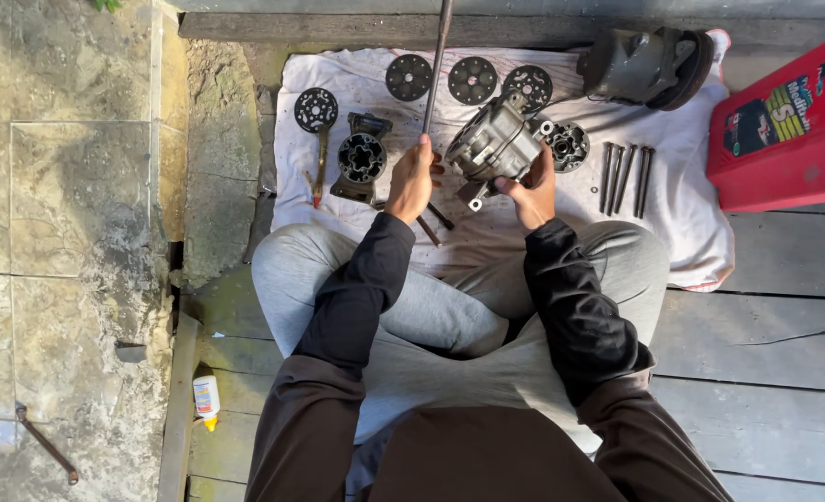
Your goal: The person sits on a cloth on the floor and uses a wrench to loosen and remove bolts from a cylindrical mechanical component. They then use a metal rod to tap and adjust internal parts of the component while holding it with both hands.
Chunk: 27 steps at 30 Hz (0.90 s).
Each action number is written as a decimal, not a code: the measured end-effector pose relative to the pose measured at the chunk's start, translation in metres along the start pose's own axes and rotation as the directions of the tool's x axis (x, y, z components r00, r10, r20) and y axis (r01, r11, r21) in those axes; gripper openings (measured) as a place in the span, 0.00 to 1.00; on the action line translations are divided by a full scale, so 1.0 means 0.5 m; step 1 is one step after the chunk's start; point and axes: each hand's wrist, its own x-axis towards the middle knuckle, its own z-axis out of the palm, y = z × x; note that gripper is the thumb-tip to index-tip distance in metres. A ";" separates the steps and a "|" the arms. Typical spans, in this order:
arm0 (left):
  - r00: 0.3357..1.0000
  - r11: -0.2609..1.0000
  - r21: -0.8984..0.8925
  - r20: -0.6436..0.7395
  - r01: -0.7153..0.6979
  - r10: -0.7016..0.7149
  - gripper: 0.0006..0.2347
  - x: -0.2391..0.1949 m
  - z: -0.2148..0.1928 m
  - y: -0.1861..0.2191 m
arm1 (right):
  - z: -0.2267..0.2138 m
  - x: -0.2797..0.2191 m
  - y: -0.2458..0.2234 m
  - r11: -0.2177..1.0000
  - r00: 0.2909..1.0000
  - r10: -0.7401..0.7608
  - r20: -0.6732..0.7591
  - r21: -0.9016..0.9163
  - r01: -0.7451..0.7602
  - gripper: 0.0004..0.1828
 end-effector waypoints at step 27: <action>0.900 0.914 -0.028 -0.189 -0.405 0.393 0.16 0.010 -0.134 0.120 | 0.056 0.009 -0.130 0.468 0.833 0.550 0.065 0.802 -0.371 0.38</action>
